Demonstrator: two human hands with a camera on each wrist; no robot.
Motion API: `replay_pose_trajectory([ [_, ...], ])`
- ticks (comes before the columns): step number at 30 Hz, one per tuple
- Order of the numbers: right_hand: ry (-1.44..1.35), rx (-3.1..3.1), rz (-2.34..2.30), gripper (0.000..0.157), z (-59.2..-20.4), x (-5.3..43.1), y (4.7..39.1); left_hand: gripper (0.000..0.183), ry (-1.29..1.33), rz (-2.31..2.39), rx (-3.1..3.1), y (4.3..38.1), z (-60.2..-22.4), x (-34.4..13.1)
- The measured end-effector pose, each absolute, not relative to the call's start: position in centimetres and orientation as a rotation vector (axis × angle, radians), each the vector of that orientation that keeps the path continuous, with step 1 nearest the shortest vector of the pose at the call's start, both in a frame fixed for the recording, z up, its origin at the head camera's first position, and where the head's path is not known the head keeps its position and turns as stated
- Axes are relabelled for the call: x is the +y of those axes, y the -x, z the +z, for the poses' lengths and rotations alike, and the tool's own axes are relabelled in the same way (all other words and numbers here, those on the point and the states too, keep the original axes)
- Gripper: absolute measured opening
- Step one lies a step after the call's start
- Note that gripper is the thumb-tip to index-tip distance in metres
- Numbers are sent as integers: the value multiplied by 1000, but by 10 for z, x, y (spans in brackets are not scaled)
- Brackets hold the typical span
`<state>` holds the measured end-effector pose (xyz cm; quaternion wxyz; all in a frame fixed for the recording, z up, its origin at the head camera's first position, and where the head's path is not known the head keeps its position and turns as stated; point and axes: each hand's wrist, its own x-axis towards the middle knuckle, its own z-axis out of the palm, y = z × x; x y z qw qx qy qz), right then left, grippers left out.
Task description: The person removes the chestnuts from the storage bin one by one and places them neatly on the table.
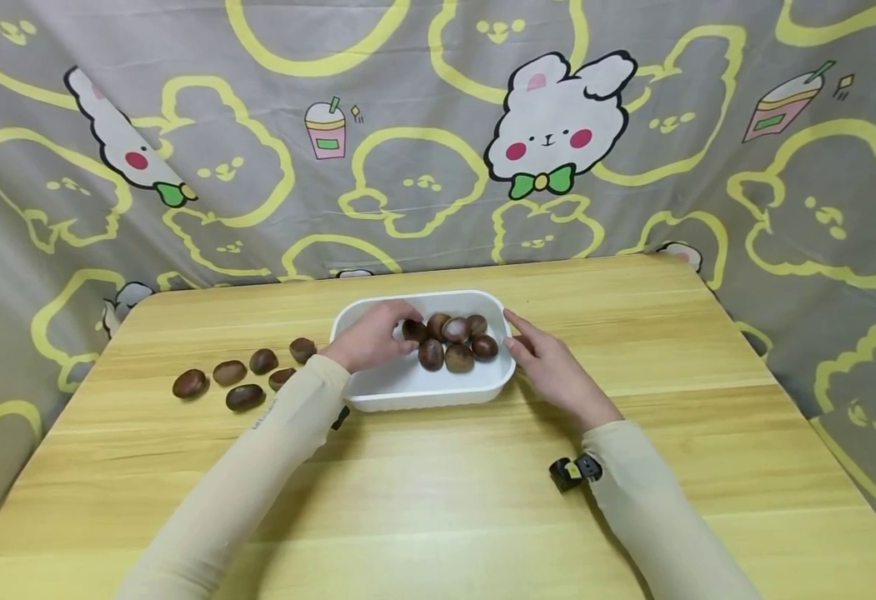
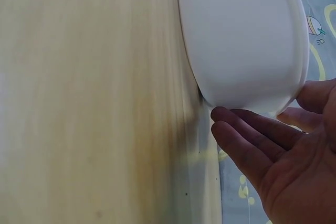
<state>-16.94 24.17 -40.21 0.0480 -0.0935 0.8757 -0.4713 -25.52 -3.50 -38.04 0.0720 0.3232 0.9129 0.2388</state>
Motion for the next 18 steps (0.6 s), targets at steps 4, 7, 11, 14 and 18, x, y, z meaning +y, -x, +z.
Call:
replay_pose_trajectory([
  [4,280,2665,-1439,54,-402,242,170,37,-986,651,2777,256,-382,-35],
  [7,272,2663,-1435,53,-401,242,169,34,-989,590,2809,256,-383,-36],
  [11,269,2663,-1428,53,-400,241,169,30,-1011,546,2817,256,-384,-39],
  [14,268,2663,-1427,53,-399,240,169,27,-1020,560,2796,257,-386,-40],
  [18,266,2656,-1430,53,-399,240,169,25,-1011,580,2776,256,-387,-40],
])
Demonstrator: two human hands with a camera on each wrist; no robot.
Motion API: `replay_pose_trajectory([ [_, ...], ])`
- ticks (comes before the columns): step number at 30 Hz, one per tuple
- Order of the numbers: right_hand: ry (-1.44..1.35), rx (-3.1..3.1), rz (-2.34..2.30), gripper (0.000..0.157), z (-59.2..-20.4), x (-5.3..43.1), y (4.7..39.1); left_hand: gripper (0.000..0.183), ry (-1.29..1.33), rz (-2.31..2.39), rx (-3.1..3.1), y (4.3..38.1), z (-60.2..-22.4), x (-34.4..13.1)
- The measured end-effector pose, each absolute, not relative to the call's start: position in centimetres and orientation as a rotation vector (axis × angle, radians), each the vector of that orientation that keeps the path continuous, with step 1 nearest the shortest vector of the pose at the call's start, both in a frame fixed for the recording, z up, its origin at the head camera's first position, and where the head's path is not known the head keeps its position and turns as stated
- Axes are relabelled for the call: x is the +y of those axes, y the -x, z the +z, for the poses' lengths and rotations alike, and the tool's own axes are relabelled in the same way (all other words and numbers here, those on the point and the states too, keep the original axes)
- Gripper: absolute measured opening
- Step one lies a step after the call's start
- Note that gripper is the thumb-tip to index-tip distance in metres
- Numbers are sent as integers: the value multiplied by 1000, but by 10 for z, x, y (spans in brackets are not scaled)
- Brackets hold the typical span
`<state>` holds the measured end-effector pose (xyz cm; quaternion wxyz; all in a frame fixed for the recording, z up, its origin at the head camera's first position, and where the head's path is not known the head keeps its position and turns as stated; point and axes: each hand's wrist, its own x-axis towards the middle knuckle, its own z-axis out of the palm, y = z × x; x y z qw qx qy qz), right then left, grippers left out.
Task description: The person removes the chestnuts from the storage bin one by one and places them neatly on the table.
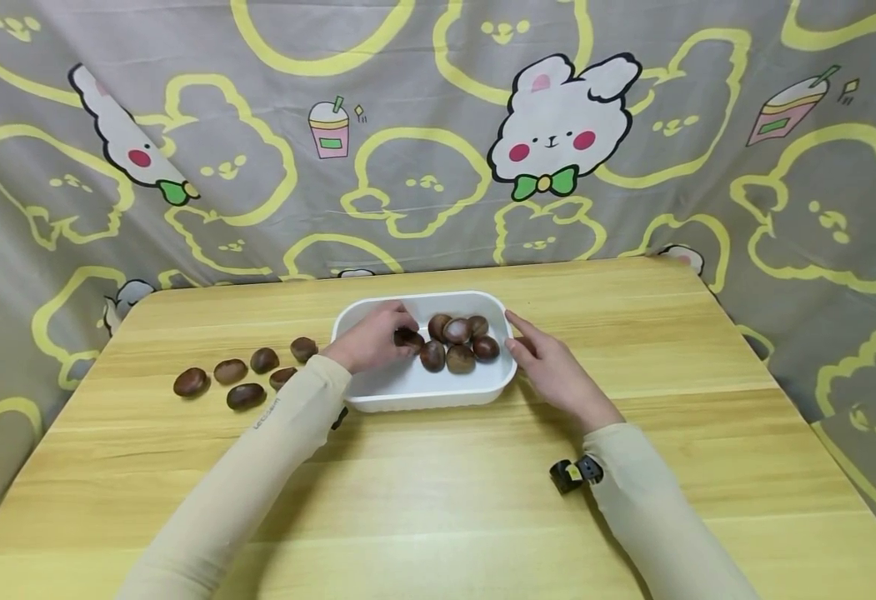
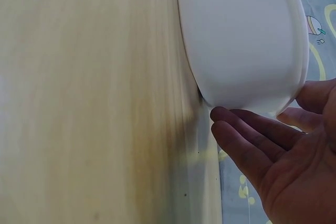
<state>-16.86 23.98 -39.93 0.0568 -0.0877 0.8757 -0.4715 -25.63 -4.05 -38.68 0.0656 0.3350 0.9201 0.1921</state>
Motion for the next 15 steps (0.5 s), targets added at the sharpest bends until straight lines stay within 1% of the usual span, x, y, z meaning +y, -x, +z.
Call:
replay_pose_trajectory([
  [6,253,2661,-1420,54,-398,243,167,26,-1024,583,2751,256,-386,-38],
  [15,279,2649,-1450,53,-401,240,168,25,-962,587,2727,254,-388,-46],
])
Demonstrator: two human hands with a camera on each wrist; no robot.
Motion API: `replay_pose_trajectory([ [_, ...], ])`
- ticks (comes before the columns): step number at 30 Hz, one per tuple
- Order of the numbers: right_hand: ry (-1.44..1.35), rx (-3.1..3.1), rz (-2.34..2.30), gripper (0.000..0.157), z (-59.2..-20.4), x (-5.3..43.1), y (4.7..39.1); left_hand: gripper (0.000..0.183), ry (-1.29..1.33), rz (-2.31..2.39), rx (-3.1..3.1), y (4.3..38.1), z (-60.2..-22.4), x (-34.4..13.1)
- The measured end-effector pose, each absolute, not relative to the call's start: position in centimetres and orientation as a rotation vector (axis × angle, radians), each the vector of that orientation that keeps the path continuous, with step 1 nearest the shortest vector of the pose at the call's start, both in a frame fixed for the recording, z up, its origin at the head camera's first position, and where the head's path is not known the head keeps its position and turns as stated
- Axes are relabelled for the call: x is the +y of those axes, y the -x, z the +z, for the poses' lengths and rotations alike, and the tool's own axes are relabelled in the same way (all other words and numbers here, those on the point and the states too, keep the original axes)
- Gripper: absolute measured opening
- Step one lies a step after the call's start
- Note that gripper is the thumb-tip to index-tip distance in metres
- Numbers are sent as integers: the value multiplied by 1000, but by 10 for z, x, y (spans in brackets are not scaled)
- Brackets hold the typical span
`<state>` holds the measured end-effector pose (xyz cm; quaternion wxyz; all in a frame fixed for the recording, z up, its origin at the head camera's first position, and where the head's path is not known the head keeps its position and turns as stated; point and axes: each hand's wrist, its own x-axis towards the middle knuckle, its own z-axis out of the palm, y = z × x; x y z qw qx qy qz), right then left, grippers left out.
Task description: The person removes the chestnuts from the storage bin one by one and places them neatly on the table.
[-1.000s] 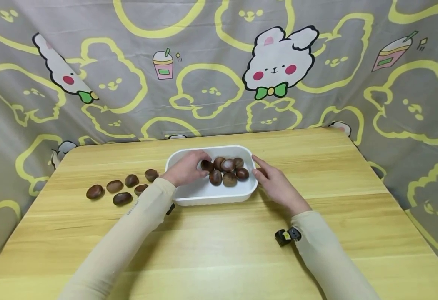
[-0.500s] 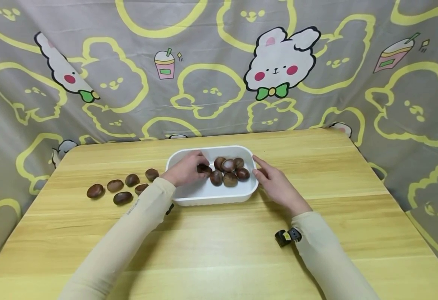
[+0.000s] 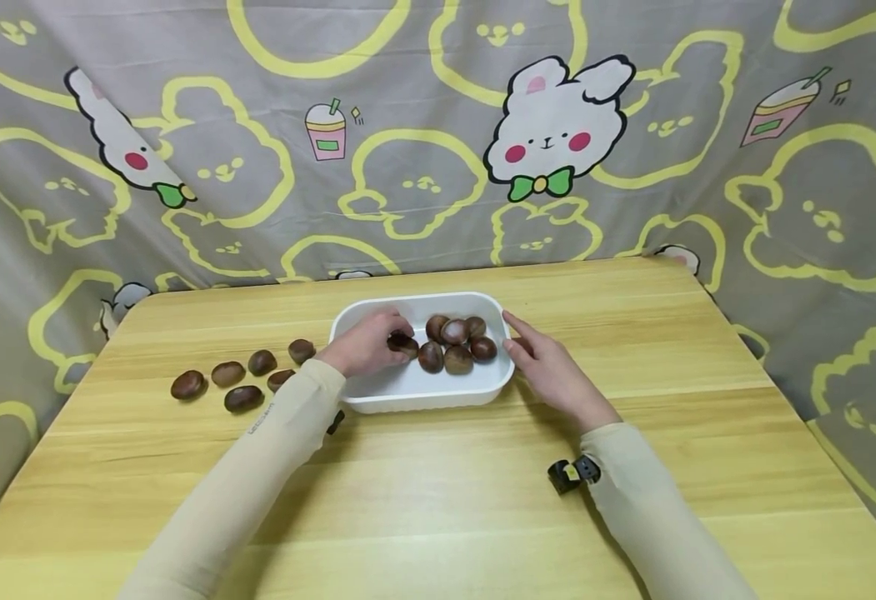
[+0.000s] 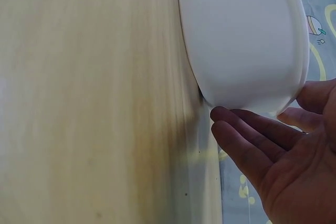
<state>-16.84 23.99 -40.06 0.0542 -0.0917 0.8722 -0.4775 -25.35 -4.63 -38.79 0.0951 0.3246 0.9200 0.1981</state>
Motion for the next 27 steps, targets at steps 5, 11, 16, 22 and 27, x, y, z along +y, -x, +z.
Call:
replay_pose_trajectory([
  [5,274,2662,-1423,54,-401,240,168,25,-952,617,2706,253,-386,-52],
  [11,277,2685,-1398,54,-400,241,169,25,-956,712,2681,251,-377,-57],
  [16,299,2678,-1414,54,-400,239,169,28,-976,792,2693,245,-368,-69],
  [22,289,2683,-1406,54,-399,239,170,30,-939,902,2695,238,-358,-86],
  [27,284,2671,-1416,54,-399,239,169,29,-921,975,2707,232,-350,-99],
])
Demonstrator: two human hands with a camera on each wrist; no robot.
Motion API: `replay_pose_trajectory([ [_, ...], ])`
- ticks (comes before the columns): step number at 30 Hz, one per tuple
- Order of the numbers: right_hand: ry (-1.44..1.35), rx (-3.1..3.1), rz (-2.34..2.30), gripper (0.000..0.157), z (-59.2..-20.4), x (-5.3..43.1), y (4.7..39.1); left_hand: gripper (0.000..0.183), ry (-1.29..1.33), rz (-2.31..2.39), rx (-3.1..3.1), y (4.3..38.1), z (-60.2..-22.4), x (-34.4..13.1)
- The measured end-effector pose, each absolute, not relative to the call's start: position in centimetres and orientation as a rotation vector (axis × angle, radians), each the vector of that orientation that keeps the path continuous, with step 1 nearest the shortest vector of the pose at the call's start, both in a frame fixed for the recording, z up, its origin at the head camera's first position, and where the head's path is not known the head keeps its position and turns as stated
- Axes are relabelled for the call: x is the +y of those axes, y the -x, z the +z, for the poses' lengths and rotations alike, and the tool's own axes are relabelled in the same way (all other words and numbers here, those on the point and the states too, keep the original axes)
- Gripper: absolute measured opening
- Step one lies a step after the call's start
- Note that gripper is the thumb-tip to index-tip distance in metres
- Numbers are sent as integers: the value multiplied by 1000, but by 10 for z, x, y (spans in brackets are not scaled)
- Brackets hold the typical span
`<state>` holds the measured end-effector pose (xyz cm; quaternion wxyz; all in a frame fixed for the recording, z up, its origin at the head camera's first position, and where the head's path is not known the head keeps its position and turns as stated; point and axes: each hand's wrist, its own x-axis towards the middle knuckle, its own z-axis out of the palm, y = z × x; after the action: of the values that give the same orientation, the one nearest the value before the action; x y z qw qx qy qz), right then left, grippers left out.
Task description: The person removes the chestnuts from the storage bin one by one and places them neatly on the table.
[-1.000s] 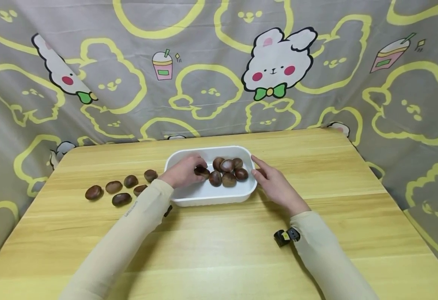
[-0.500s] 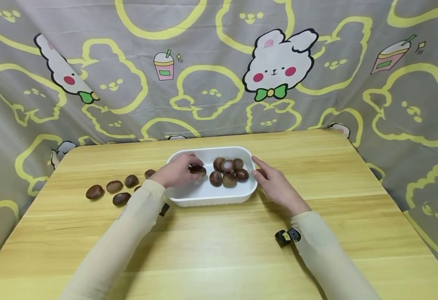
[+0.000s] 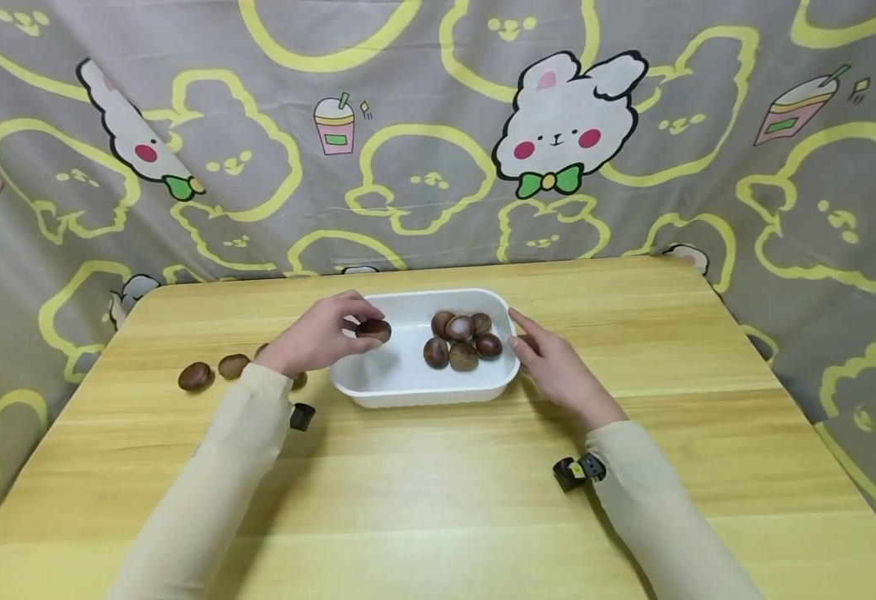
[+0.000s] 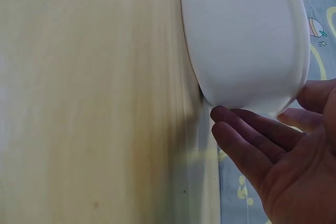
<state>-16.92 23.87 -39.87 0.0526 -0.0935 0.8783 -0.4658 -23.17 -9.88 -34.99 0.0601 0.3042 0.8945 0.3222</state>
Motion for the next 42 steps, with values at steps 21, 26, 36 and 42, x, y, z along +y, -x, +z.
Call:
replay_pose_trajectory([
  [21,280,2687,-1389,54,-397,241,168,33,-696,1062,2731,200,-344,-169],
  [26,294,2690,-1391,54,-398,241,168,31,-688,1054,2767,192,-349,-185],
  [36,297,2678,-1404,54,-399,241,167,28,-597,1009,2832,178,-355,-209],
  [42,294,2675,-1410,54,-398,240,168,29,-557,999,2875,169,-356,-228],
])
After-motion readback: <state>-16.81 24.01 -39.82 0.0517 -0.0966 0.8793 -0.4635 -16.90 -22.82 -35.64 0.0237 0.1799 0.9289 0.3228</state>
